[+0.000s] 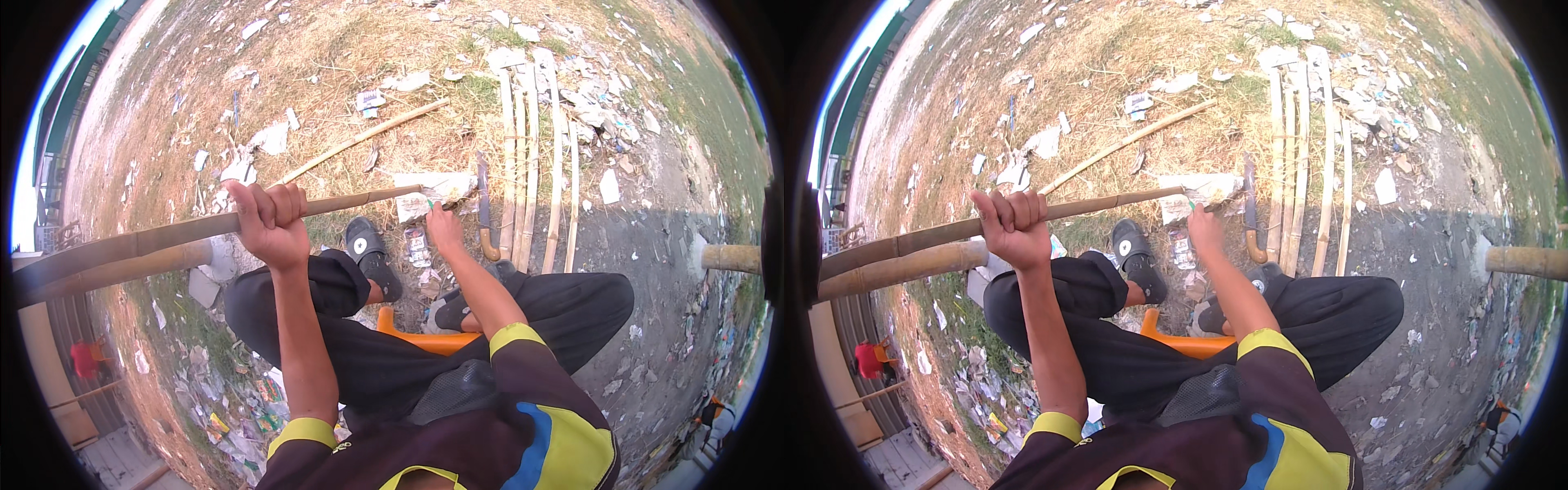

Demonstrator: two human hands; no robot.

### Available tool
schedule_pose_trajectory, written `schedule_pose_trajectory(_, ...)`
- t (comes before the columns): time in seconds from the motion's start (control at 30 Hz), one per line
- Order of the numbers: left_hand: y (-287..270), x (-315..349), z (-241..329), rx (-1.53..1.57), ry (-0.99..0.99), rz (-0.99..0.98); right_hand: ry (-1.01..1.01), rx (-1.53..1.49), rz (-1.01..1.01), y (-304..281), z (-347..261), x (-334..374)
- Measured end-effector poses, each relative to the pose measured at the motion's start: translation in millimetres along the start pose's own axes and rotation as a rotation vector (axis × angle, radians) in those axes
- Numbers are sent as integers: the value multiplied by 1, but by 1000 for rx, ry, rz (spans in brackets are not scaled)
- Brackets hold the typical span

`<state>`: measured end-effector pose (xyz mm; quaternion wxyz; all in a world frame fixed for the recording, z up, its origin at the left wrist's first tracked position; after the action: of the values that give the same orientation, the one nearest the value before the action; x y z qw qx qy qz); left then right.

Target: The person sits cross-legged on the ground and uses a small green knife to peel the outer layer off a long bamboo pole. They hold the pole with their left hand and scrape the surface with the knife in their right hand, creating thin strips of bamboo peel.

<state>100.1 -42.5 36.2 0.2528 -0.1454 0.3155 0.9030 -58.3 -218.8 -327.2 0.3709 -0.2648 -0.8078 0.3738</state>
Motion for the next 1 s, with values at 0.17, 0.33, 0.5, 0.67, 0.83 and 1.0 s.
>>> schedule_pose_trajectory(0.17, -9, -2, 0, -18, 2, 68, -30, 43, -16, 4, 4, -13)
schedule_pose_trajectory(0.33, 1, 2, -1, -9, -21, -21, -24, 23, 34, 11, 1, -3)
schedule_pose_trajectory(0.5, -4, 0, 1, -6, -9, 33, -70, 148, 81, 22, 9, -17)
schedule_pose_trajectory(0.67, -27, 7, 10, -152, 55, 421, -132, 524, 171, 9, -3, -33)
schedule_pose_trajectory(0.83, -50, 16, 16, -186, 85, 547, -180, 593, 235, -20, 18, -32)
schedule_pose_trajectory(1.0, -31, 4, 10, -101, 47, 391, -86, -6, 126, -52, 15, 5)
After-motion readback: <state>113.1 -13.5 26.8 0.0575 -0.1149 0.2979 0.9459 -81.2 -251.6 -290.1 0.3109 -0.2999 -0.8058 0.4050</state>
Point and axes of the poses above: each hand's wrist, its own x-axis away from the middle knuckle, its own y-axis out of the palm, z = x × y, the point moved 10 cm from there along -x, towards the middle knuckle, and after that the axes turned 5 degrees about y, right-handed, at the moved point
